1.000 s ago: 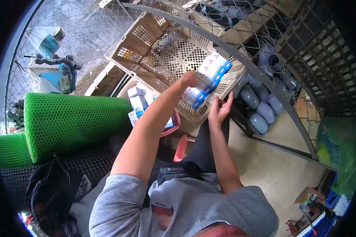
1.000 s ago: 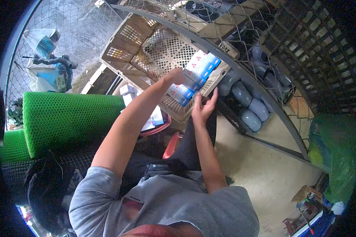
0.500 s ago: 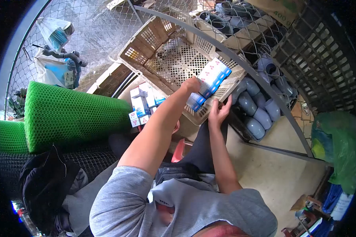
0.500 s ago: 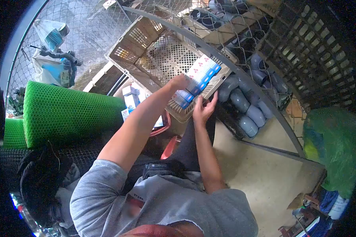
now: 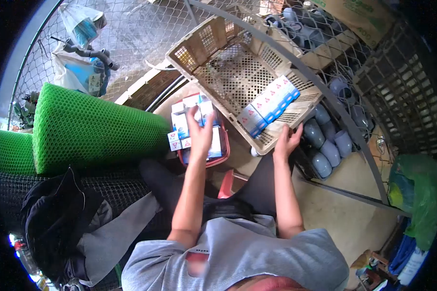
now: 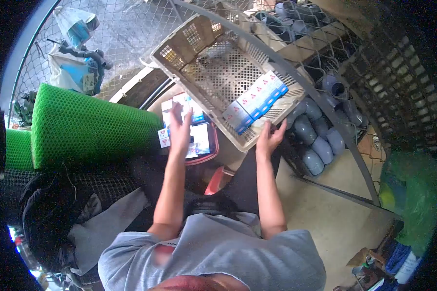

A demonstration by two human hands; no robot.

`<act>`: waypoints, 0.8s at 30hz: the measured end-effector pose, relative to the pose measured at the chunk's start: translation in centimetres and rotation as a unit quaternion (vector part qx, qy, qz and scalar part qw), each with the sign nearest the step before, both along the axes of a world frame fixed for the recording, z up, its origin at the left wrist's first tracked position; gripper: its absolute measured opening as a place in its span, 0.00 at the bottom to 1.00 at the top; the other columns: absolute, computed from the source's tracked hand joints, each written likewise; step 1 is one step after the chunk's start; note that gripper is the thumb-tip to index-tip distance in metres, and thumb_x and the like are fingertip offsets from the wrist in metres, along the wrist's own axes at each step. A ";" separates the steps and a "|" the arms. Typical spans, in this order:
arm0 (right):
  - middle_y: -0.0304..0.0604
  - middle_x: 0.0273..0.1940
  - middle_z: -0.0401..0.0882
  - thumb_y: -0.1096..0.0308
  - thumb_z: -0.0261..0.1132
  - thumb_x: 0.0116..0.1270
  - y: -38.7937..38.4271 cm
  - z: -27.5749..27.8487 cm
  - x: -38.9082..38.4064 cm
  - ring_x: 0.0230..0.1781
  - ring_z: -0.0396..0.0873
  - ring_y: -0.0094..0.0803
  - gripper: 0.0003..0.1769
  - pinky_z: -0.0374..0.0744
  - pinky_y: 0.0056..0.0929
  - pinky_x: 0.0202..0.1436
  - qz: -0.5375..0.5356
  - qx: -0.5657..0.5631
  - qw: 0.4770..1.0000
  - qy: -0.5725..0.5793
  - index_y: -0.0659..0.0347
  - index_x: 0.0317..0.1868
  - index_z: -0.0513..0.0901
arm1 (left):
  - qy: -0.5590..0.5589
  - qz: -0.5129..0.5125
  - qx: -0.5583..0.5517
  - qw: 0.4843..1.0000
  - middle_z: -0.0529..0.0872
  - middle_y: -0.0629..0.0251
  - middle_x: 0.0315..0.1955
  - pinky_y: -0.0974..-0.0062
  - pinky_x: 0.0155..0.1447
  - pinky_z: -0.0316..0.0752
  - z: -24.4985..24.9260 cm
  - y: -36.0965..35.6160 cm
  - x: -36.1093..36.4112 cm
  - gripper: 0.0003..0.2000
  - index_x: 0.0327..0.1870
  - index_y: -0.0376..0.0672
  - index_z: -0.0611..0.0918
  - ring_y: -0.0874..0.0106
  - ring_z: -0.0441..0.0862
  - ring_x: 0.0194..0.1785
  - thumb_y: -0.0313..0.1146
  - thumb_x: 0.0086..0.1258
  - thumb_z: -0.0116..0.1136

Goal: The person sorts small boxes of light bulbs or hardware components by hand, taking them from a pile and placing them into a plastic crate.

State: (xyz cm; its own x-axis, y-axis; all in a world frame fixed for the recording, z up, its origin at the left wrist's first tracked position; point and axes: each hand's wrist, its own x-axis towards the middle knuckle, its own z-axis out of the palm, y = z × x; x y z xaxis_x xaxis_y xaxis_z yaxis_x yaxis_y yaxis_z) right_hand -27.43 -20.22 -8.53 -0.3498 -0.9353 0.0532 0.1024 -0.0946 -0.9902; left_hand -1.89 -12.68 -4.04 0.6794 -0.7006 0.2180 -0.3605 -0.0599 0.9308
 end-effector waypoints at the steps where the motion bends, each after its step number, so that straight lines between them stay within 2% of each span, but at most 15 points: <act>1: 0.59 0.56 0.82 0.74 0.64 0.75 0.0 0.2 0.0 0.48 0.83 0.34 0.38 0.81 0.33 0.51 0.004 -0.006 1.000 0.012 0.73 0.79 0.56 | 0.217 -0.050 0.041 0.974 0.71 0.43 0.71 0.63 0.69 0.74 2.5 1.2 -2.3 0.43 0.80 0.34 0.57 0.55 0.75 0.69 0.47 0.74 0.69; 2: 0.58 0.56 0.82 0.74 0.64 0.75 0.0 0.2 -0.1 0.50 0.83 0.35 0.38 0.81 0.33 0.53 0.009 0.000 0.999 0.037 0.74 0.79 0.56 | 0.321 -0.091 0.113 0.936 0.67 0.45 0.75 0.46 0.66 0.78 3.0 1.6 -3.4 0.45 0.84 0.52 0.49 0.53 0.72 0.74 0.45 0.76 0.67; 4: 0.58 0.59 0.81 0.74 0.65 0.74 0.3 2.0 0.1 0.53 0.82 0.35 0.36 0.80 0.34 0.57 0.028 0.003 1.000 0.008 0.75 0.77 0.60 | 0.403 -0.173 0.089 0.894 0.69 0.44 0.74 0.48 0.60 0.84 1.8 1.1 -5.8 0.50 0.85 0.57 0.40 0.53 0.76 0.70 0.42 0.75 0.68; 7: 0.57 0.64 0.78 0.69 0.67 0.74 0.2 2.5 -1.2 0.58 0.80 0.35 0.35 0.79 0.34 0.60 0.103 0.063 0.992 0.036 0.73 0.75 0.63 | 0.395 -0.199 0.040 0.896 0.70 0.44 0.73 0.50 0.60 0.84 1.5 -0.4 -7.2 0.50 0.85 0.58 0.39 0.54 0.77 0.70 0.39 0.76 0.67; 8: 0.57 0.64 0.78 0.69 0.67 0.74 -0.1 2.5 -1.9 0.58 0.80 0.35 0.35 0.79 0.34 0.60 0.106 0.060 0.992 0.042 0.73 0.75 0.63 | 0.395 -0.209 0.055 0.893 0.71 0.43 0.73 0.52 0.59 0.84 1.6 -0.5 -7.0 0.50 0.85 0.56 0.40 0.54 0.77 0.69 0.39 0.75 0.68; 10: 0.55 0.67 0.76 0.62 0.69 0.75 -0.5 2.7 -3.1 0.62 0.77 0.35 0.34 0.79 0.35 0.61 0.146 0.089 0.985 0.006 0.70 0.73 0.65 | 0.395 -0.214 0.070 0.891 0.72 0.42 0.72 0.55 0.58 0.85 1.7 -0.5 -6.3 0.49 0.85 0.55 0.40 0.54 0.77 0.69 0.38 0.75 0.68; 12: 0.54 0.71 0.72 0.48 0.70 0.73 -0.4 6.3 -3.5 0.67 0.75 0.42 0.50 0.79 0.49 0.64 0.149 0.191 0.970 -0.032 0.67 0.82 0.53 | 0.263 -0.205 0.114 0.936 0.77 0.39 0.69 0.56 0.66 0.80 1.6 -0.8 -6.0 0.56 0.84 0.47 0.37 0.55 0.83 0.64 0.42 0.69 0.72; 13: 0.53 0.72 0.70 0.47 0.70 0.72 -1.1 5.9 -4.0 0.68 0.74 0.44 0.54 0.79 0.51 0.63 0.149 0.189 0.970 -0.027 0.65 0.83 0.49 | 0.264 -0.199 0.091 0.939 0.82 0.39 0.64 0.61 0.66 0.81 2.2 -0.8 -6.1 0.57 0.84 0.43 0.40 0.57 0.85 0.62 0.42 0.65 0.73; 14: 0.52 0.74 0.68 0.45 0.70 0.72 -2.3 5.0 -5.0 0.70 0.73 0.45 0.57 0.79 0.53 0.63 0.147 0.186 0.971 -0.023 0.64 0.84 0.45 | 0.267 -0.197 0.088 0.939 0.82 0.39 0.64 0.61 0.66 0.81 1.7 -1.0 -6.1 0.57 0.84 0.43 0.40 0.57 0.85 0.62 0.42 0.65 0.73; 15: 0.47 0.73 0.69 0.46 0.70 0.71 -3.4 3.8 -5.6 0.70 0.72 0.41 0.50 0.80 0.50 0.61 0.129 0.200 0.970 -0.057 0.61 0.82 0.54 | 0.266 -0.184 0.084 0.943 0.84 0.40 0.61 0.61 0.65 0.81 0.6 -1.2 -6.2 0.56 0.84 0.44 0.41 0.57 0.87 0.59 0.41 0.64 0.73; 16: 0.47 0.73 0.69 0.46 0.70 0.71 -3.9 3.8 -6.1 0.70 0.72 0.41 0.50 0.80 0.50 0.61 0.130 0.199 0.970 -0.053 0.61 0.82 0.54 | 0.265 -0.171 0.081 0.946 0.85 0.41 0.59 0.61 0.64 0.81 0.1 -1.4 -6.1 0.55 0.84 0.45 0.43 0.58 0.88 0.57 0.40 0.63 0.73; 19: 0.42 0.68 0.73 0.48 0.67 0.75 -5.0 3.9 -6.4 0.67 0.74 0.33 0.33 0.80 0.49 0.60 0.243 0.160 0.953 -0.079 0.55 0.71 0.70 | 0.250 -0.141 0.063 0.956 0.86 0.38 0.57 0.63 0.59 0.84 -0.1 -2.1 -5.6 0.53 0.84 0.47 0.49 0.59 0.90 0.50 0.38 0.61 0.72; 20: 0.42 0.68 0.73 0.48 0.67 0.75 -5.1 3.9 -6.4 0.67 0.74 0.33 0.33 0.80 0.49 0.60 0.245 0.158 0.953 -0.075 0.55 0.71 0.70 | 0.253 -0.140 0.060 0.955 0.86 0.38 0.57 0.63 0.59 0.84 0.0 -2.5 -5.1 0.53 0.84 0.47 0.49 0.59 0.90 0.50 0.38 0.61 0.72; 23: 0.43 0.71 0.70 0.50 0.66 0.77 -4.3 3.5 -6.9 0.68 0.73 0.38 0.33 0.77 0.49 0.65 0.267 0.152 0.938 -0.160 0.55 0.74 0.68 | 0.285 -0.152 0.075 0.943 0.86 0.36 0.54 0.69 0.46 0.87 2.5 -4.0 -2.7 0.51 0.85 0.51 0.53 0.66 0.91 0.40 0.37 0.61 0.73; 24: 0.46 0.73 0.68 0.51 0.66 0.77 -3.9 3.2 -7.1 0.70 0.72 0.43 0.33 0.77 0.52 0.67 0.268 0.146 0.937 -0.169 0.56 0.74 0.67 | 0.290 -0.180 0.091 0.935 0.87 0.40 0.53 0.69 0.45 0.87 3.4 -4.6 -1.5 0.51 0.86 0.51 0.52 0.67 0.91 0.42 0.35 0.63 0.72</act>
State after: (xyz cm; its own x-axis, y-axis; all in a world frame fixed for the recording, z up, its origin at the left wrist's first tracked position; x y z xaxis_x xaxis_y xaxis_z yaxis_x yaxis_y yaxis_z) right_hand -34.52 -24.13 -5.29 0.2239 -0.9391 -0.2606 0.3704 0.3293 -0.8685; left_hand -3.42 -17.28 -0.67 0.3590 -0.8964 -0.2598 0.1753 -0.2087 0.9621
